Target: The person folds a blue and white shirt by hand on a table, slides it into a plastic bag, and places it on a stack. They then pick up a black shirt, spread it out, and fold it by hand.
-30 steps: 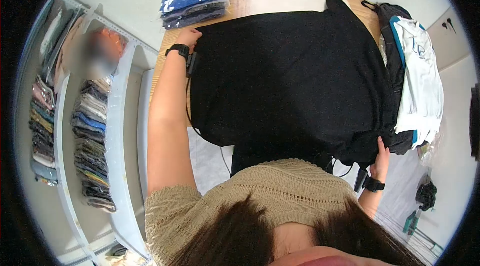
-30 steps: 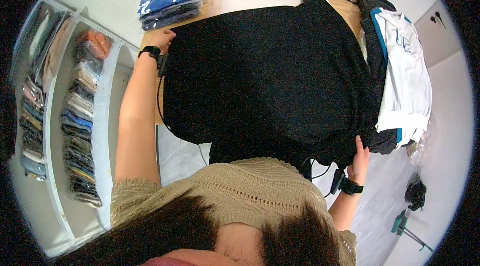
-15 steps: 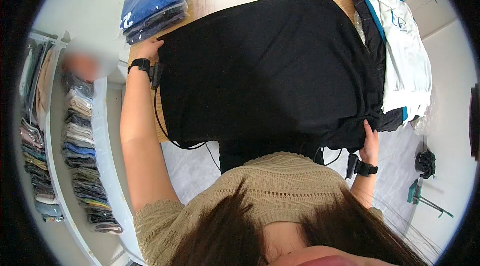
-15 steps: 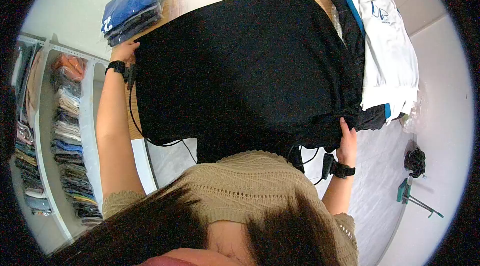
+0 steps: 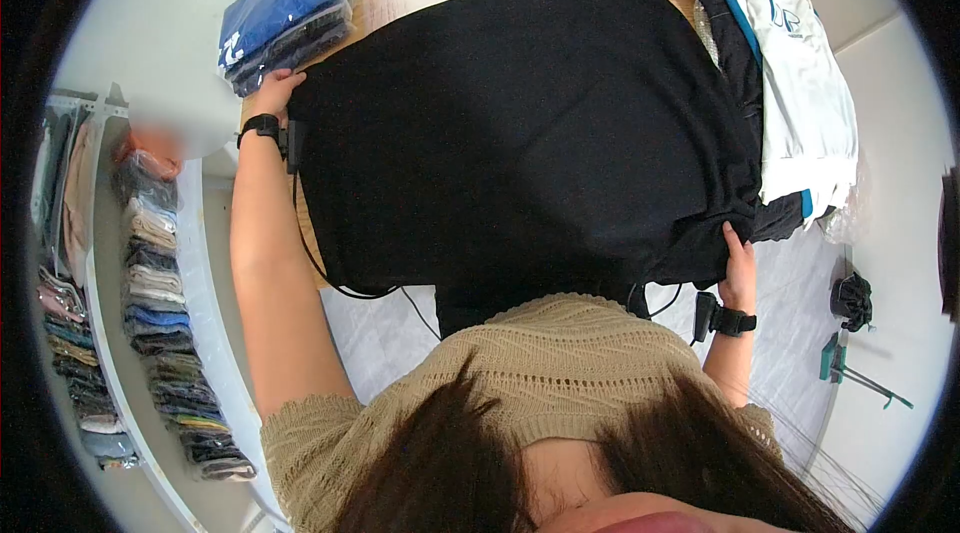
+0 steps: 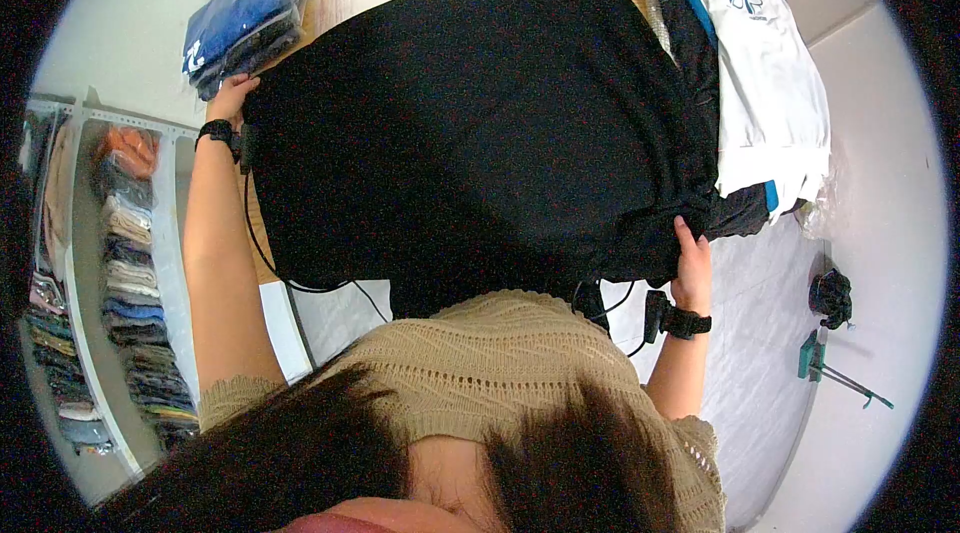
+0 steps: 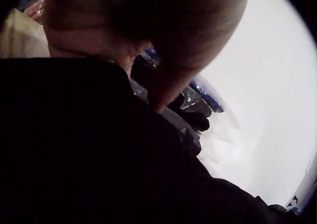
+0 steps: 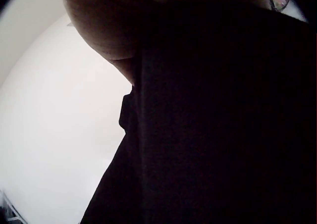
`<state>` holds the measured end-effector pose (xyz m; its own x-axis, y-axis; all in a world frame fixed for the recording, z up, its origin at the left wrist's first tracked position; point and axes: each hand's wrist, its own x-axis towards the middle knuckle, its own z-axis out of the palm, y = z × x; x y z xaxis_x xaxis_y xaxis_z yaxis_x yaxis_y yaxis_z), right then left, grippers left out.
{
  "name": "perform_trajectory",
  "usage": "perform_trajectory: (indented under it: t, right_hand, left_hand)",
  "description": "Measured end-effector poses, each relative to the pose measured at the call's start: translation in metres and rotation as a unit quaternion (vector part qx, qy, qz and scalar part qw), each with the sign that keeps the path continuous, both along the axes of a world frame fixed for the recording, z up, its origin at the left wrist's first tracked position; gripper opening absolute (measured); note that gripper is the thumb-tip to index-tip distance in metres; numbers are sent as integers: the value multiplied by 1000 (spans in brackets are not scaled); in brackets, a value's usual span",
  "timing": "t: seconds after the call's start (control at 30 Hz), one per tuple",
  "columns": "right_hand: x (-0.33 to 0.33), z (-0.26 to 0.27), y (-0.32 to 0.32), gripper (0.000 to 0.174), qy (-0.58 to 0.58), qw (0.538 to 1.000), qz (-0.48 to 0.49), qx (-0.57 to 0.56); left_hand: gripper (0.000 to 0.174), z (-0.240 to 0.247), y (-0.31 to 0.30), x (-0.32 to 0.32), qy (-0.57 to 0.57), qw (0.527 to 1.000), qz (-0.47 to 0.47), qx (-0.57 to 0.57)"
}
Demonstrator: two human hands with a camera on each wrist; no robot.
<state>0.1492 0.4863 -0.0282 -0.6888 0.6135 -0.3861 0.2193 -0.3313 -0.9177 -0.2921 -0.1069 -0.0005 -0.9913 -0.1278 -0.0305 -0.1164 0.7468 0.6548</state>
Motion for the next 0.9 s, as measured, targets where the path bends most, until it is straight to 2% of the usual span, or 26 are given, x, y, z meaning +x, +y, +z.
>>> perform_trajectory:
  t: [0.03,0.07,0.13,0.17,0.2,0.27,0.3,0.33,0.4,0.43,0.53,0.57,0.6,0.7,0.77,0.8,0.87,0.9]
  right_hand:
    - [1,-2,2,45,-13,1000,10,9]
    - [1,-3,4,45,-17,1000,14,8]
    - [1,-7,6,44,-12,1000,8,12]
    - [0,-6,6,44,-16,1000,14,9]
    - [-1,-4,5,44,-16,1000,11,10]
    - [-1,-4,3,44,-20,1000,12,6]
    - [-1,-6,3,37,-15,1000,1,-1]
    - [0,-7,4,31,-11,1000,-11,-8]
    - [2,-9,7,30,-11,1000,-6,-13]
    - [3,-12,11,31,-15,1000,-11,-16]
    - [-1,-6,3,35,-41,999,-25,-7]
    - [-1,-7,5,37,-39,999,-25,-7]
    - [0,-8,7,39,-38,999,-25,-6]
    - [-1,-10,7,39,-23,1000,-8,-6]
    - [-1,-9,7,39,-23,1000,-3,-5]
    - [0,-9,7,39,-22,1000,-2,-9]
    - [2,-9,8,39,-24,1000,0,-13]
    - [3,-8,8,39,-24,1000,0,-15]
  left_hand:
    - [40,1,0,6,3,998,-2,68]
    - [40,-4,-9,4,-1,998,2,66]
    - [45,-14,-30,-9,-2,977,-48,206]
    - [43,-12,-30,-9,21,973,4,232]
    - [48,-12,-31,-5,31,970,16,239]
    - [56,-13,-42,-11,9,1000,15,8]
    - [62,-19,-41,-7,-14,993,8,113]
    - [62,-18,-38,0,-17,994,13,110]
    - [61,-3,-28,14,-67,978,-7,198]
    - [62,18,-14,34,-89,978,-23,185]
    - [69,36,-16,54,-160,957,-82,227]
    - [71,41,-21,56,-193,948,-123,223]
    - [72,43,-22,61,-195,958,-127,166]
    - [68,38,-24,69,-204,967,-87,122]
    - [66,18,-31,56,-27,991,-106,74]
    - [66,13,-33,56,-29,991,-104,74]
    - [54,11,-26,62,2,996,-88,19]
    - [46,14,-26,64,-18,995,-93,24]
